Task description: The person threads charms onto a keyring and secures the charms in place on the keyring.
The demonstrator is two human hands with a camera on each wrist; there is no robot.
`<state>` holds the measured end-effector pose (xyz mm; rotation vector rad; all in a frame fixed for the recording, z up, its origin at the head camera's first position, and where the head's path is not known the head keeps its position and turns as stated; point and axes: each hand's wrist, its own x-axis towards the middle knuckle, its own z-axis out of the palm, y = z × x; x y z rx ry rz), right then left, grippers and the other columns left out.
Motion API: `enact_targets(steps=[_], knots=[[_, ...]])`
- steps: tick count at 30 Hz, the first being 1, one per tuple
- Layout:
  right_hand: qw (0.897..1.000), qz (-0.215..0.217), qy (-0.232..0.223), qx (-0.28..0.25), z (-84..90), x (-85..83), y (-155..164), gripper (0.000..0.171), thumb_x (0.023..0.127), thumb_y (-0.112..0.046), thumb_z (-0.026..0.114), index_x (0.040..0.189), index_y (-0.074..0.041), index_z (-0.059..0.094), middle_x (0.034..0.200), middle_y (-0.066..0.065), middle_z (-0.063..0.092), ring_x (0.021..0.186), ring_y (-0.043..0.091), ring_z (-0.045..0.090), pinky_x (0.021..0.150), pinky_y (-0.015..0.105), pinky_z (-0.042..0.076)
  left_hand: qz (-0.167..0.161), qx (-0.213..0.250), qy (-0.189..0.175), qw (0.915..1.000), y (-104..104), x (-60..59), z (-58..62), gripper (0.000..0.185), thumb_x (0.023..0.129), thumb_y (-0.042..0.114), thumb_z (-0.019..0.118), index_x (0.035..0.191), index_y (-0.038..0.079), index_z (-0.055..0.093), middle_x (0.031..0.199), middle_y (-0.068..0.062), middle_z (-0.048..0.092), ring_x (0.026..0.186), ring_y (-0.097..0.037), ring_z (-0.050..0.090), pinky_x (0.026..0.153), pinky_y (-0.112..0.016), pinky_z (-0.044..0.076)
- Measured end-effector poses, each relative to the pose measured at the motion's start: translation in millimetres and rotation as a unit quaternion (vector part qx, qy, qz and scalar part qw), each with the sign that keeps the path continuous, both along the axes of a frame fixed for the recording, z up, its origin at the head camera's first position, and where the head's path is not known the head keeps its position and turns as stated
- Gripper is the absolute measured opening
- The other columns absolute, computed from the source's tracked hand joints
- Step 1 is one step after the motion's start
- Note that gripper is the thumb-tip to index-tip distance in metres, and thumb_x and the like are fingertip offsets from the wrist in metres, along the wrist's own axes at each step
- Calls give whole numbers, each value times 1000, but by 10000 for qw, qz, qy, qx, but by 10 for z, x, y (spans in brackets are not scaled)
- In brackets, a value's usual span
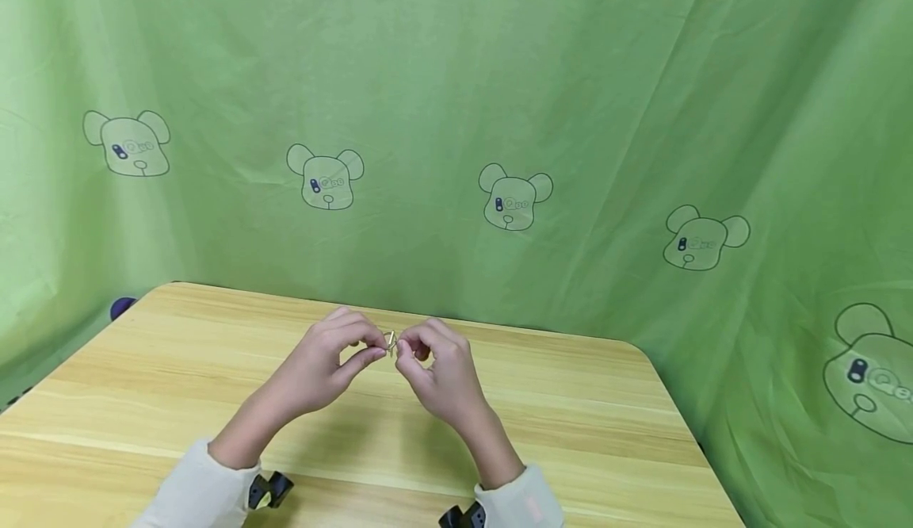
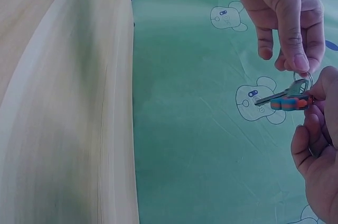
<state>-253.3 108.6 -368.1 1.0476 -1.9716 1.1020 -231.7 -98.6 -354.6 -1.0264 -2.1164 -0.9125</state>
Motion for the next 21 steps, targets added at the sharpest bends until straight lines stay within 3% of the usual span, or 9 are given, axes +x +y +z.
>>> enact_targets(steps=[11,15,21], knots=[[10000,15,24,-42,10,17,6,16,87,4,67,83,-11,69,74,-2,60,67,11,55,57,20,46,-176,23,4,9998,-16,5,3,11,89,3,77,93,11,72,92,6,68,90,-10,60,91,-38,49],[10000,-20,2,-42,7,32,3,15,88,4,66,83,-10,69,74,-3,59,67,11,55,55,21,46,-128,35,-93,9999,-11,28,-1,6,92,6,76,94,10,72,92,6,68,91,-10,60,93,-37,49],[10000,-43,74,-31,2,55,-9,16,87,4,67,82,-11,69,73,-2,59,66,12,55,57,20,46,51,-40,-84,9999,-8,56,-8,3,93,11,76,95,10,74,93,6,68,92,-11,59,85,-31,50]])
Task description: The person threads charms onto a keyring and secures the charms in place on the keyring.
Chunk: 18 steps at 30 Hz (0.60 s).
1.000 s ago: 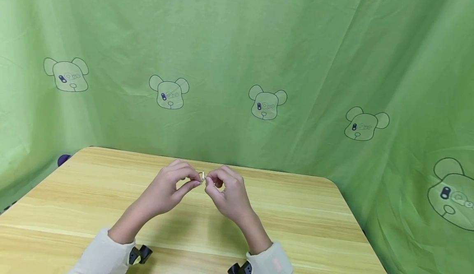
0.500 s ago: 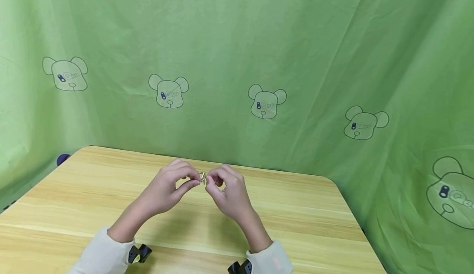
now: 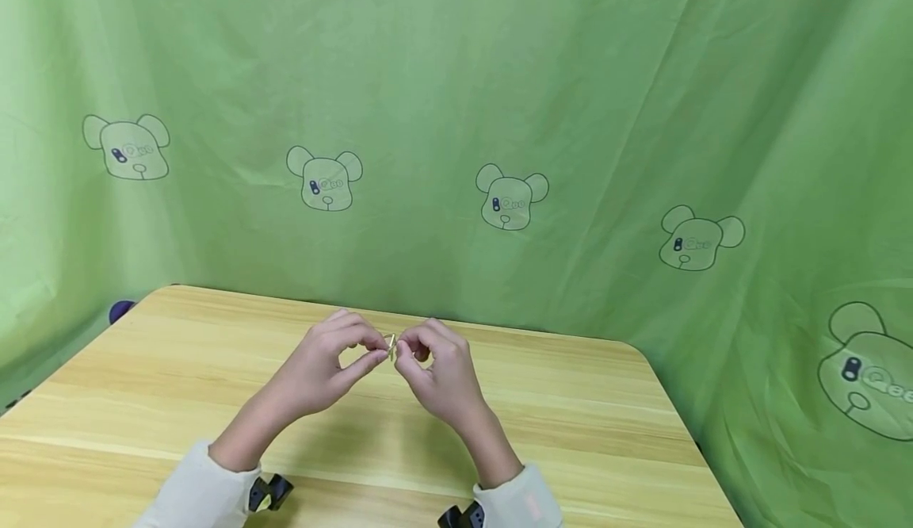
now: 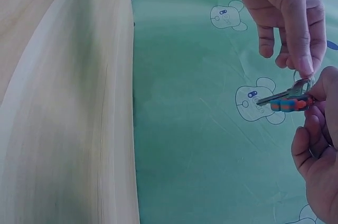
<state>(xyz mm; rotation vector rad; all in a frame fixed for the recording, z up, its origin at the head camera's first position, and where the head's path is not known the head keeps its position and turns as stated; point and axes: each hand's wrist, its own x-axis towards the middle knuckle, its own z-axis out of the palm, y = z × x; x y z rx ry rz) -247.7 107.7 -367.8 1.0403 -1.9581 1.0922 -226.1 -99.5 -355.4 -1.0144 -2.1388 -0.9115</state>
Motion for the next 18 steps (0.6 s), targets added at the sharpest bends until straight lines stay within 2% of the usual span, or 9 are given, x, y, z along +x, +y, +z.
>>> enact_targets(steps=[7,18], knots=[[9998,43,-202,27,7,-22,6,18,88,4,66,83,-13,69,75,-6,58,67,8,53,54,22,45,18,80,123,9999,8,-26,-3,9,90,4,77,95,10,73,93,6,69,90,-12,59,81,-30,49],[9982,47,-589,100,15,-45,26,16,93,3,64,86,-10,69,78,-5,59,68,8,53,55,28,48,-18,270,147,9995,24,-46,17,10,90,3,77,93,12,73,91,7,70,88,-12,57,76,-29,48]])
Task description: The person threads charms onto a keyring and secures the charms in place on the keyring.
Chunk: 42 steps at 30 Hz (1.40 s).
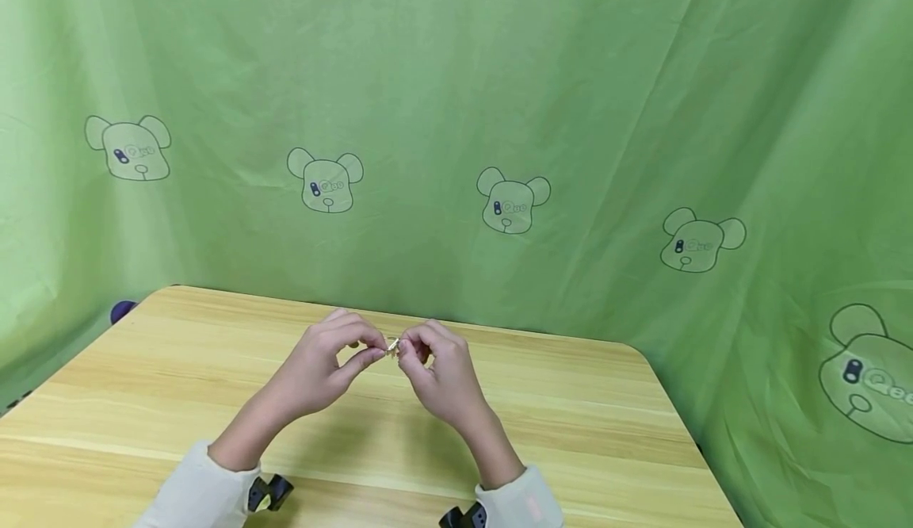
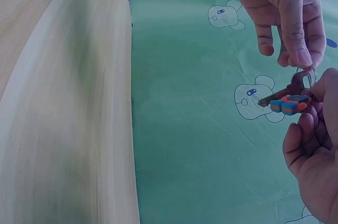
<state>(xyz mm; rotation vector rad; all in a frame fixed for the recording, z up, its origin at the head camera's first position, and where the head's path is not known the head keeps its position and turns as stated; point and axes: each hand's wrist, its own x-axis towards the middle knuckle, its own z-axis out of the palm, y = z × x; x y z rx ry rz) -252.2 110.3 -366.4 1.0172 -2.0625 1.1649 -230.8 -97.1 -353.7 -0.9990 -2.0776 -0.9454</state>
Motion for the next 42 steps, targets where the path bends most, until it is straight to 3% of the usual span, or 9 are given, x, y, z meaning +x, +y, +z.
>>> enact_targets(steps=[9,14,18,25,31,42], knots=[[9998,-44,-167,37,14,0,8,15,93,2,66,87,-12,69,78,-6,60,69,9,54,55,28,48,-43,29,-150,9999,-11,1,8,3,94,9,74,94,11,72,92,7,70,89,-12,58,76,-31,49],[9974,-28,-682,223,50,31,41,13,95,-3,66,88,-13,69,80,-8,59,70,9,55,57,26,47,36,152,-452,9989,-4,8,6,3,97,13,71,94,12,70,92,8,68,87,-14,58,73,-34,51],[9926,227,-1143,327,59,36,65,10,100,-7,64,92,-12,69,81,-7,63,70,10,58,59,26,49,149,230,-542,9982,4,1,-13,6,95,9,73,93,14,69,89,9,66,83,-11,54,72,-34,51],[9750,855,-1992,490,44,17,100,14,105,-13,58,98,-7,68,85,1,68,73,15,64,63,27,53,214,338,-954,9946,15,7,-38,4,99,9,67,96,9,69,88,6,66,83,-10,58,75,-30,54],[9531,1264,-2694,546,18,-13,121,17,107,-13,54,102,-2,65,94,8,70,80,16,65,74,37,59,203,499,-1695,9841,4,9,-52,4,99,7,67,98,8,70,86,2,69,77,-9,60,71,-27,54],[9263,1327,-3457,703,-36,-38,105,22,108,-15,51,102,4,62,91,8,66,82,18,62,76,30,55,129,632,-2954,9532,-21,-59,-138,6,99,6,66,95,8,70,81,2,65,71,-13,57,62,-27,49]])
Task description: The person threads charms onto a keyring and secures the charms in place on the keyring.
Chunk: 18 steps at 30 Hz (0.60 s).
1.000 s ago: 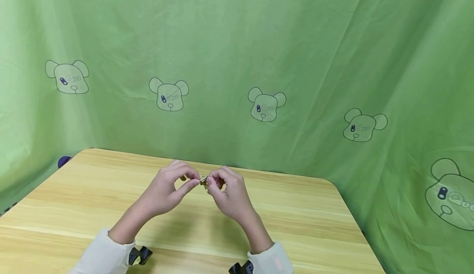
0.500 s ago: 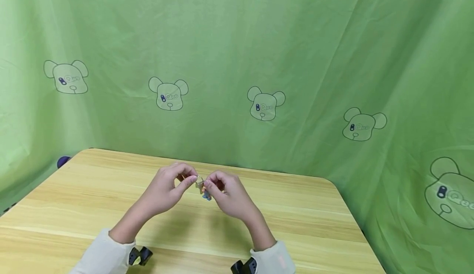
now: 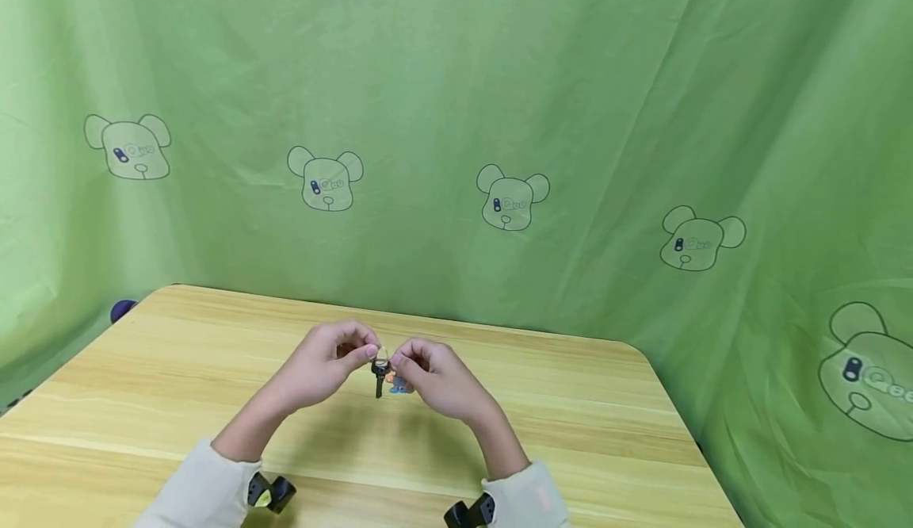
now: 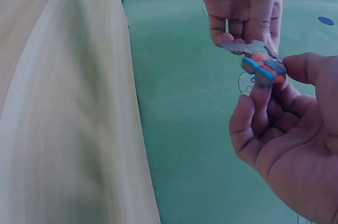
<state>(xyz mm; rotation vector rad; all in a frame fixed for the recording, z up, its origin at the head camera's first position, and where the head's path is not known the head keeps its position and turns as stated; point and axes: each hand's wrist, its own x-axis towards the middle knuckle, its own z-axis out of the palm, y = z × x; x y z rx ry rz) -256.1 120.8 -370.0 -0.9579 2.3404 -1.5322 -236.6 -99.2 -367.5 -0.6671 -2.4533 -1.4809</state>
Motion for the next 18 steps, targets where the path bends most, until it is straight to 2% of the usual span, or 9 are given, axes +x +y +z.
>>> enact_targets(steps=[5,11,16,18], knots=[[9988,239,-239,363,-72,-43,9,21,108,-16,52,101,1,61,87,6,63,80,18,59,75,32,53,-135,-171,-551,9982,-7,-46,-85,7,99,5,65,94,6,69,78,-5,63,67,-12,54,59,-26,46],[9893,973,-469,982,-202,-104,30,16,107,-11,53,101,0,63,88,4,65,81,18,59,73,26,51,-352,-320,-1311,9902,-21,-53,-208,10,93,-4,61,90,0,69,76,-9,63,65,-14,51,56,-25,42],[9788,1310,-418,1519,-263,-105,47,6,100,-3,59,100,-2,65,89,1,66,81,10,58,73,22,49,-563,-623,-1652,9827,0,-59,-314,18,82,-13,55,88,-4,69,78,-9,65,66,-15,52,57,-26,43],[9749,1394,-427,1685,-287,-103,44,8,96,2,60,98,-3,66,87,-1,65,77,7,57,72,21,48,-617,-814,-1730,9796,5,-55,-350,18,80,-13,57,85,-2,70,77,-6,65,67,-16,53,59,-27,44]])
